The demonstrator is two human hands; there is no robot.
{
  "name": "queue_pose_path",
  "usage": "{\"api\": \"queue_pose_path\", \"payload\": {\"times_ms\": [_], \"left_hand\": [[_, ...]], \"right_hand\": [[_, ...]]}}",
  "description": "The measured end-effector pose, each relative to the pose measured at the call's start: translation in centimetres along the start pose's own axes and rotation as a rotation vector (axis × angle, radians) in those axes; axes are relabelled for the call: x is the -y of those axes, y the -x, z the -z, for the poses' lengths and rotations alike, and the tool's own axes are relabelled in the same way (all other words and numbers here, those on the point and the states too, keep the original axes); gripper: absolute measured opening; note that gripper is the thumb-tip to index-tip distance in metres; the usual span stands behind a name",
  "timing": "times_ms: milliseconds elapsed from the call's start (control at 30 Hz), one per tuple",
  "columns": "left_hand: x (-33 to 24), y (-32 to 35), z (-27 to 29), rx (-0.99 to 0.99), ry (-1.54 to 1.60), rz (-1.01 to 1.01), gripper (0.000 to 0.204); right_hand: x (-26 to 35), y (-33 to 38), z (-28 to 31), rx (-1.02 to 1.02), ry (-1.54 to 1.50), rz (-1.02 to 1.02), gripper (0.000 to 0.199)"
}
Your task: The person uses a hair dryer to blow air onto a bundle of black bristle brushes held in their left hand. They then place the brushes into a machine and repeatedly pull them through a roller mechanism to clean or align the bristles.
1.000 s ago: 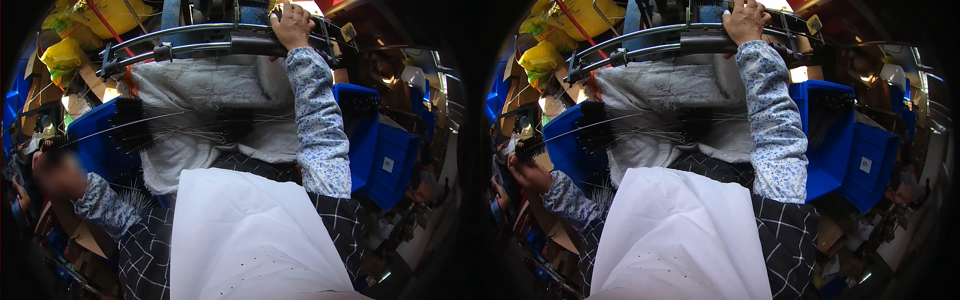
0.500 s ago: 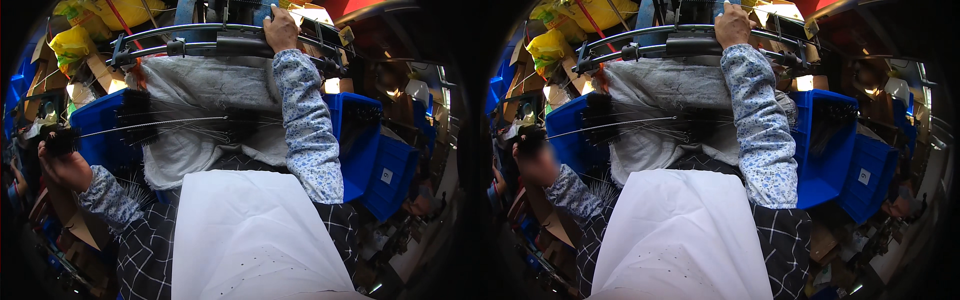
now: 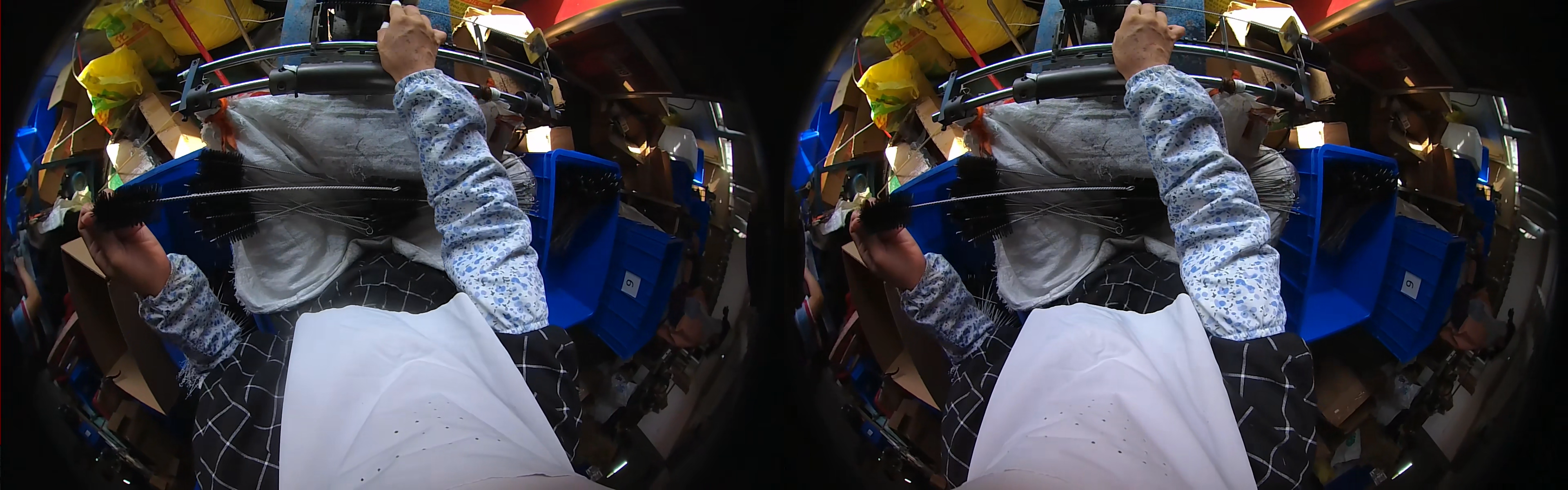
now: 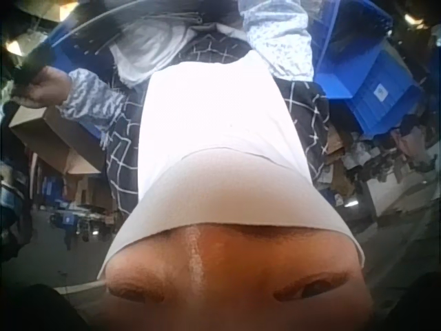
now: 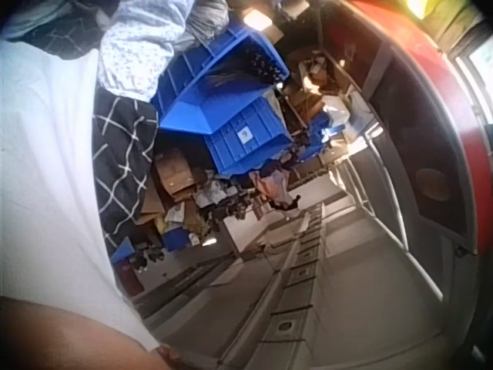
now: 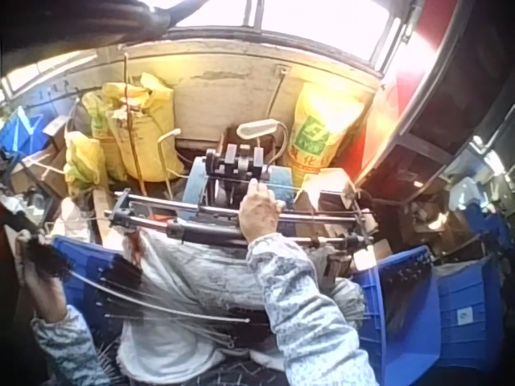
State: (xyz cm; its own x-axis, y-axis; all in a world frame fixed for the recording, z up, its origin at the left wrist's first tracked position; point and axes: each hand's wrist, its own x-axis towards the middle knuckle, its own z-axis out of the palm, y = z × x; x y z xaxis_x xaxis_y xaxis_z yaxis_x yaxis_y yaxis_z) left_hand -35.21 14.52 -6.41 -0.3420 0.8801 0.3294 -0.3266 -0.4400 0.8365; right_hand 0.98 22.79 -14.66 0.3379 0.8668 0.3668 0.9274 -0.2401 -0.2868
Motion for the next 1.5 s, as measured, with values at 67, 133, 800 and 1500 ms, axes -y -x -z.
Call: {"api": "queue_pose_path", "payload": {"times_ms": [67,133,800,1500], "left_hand": [[-0.2,0.3,-0.2,0.006,-0.005,-0.010,0.019],[-0.2,0.0,-0.1,0.001,-0.017,-0.012,0.018],[5.7,3.4,-7.6,0.223,0.033,0.408,0.015],[6.4,3.1,5.3,0.475,-1.211,0.381,0.024]], "right_hand": [[-0.7,0.2,0.7,0.010,-0.026,0.020,0.035],[-3.1,0.0,0.8,0.026,-0.109,0.005,0.033],[-13.2,2.9,15.1,0.739,-0.390,0.045,0.033],[-8.2,-0.4,1.5,-0.099,0.104,0.166,0.025]]}}
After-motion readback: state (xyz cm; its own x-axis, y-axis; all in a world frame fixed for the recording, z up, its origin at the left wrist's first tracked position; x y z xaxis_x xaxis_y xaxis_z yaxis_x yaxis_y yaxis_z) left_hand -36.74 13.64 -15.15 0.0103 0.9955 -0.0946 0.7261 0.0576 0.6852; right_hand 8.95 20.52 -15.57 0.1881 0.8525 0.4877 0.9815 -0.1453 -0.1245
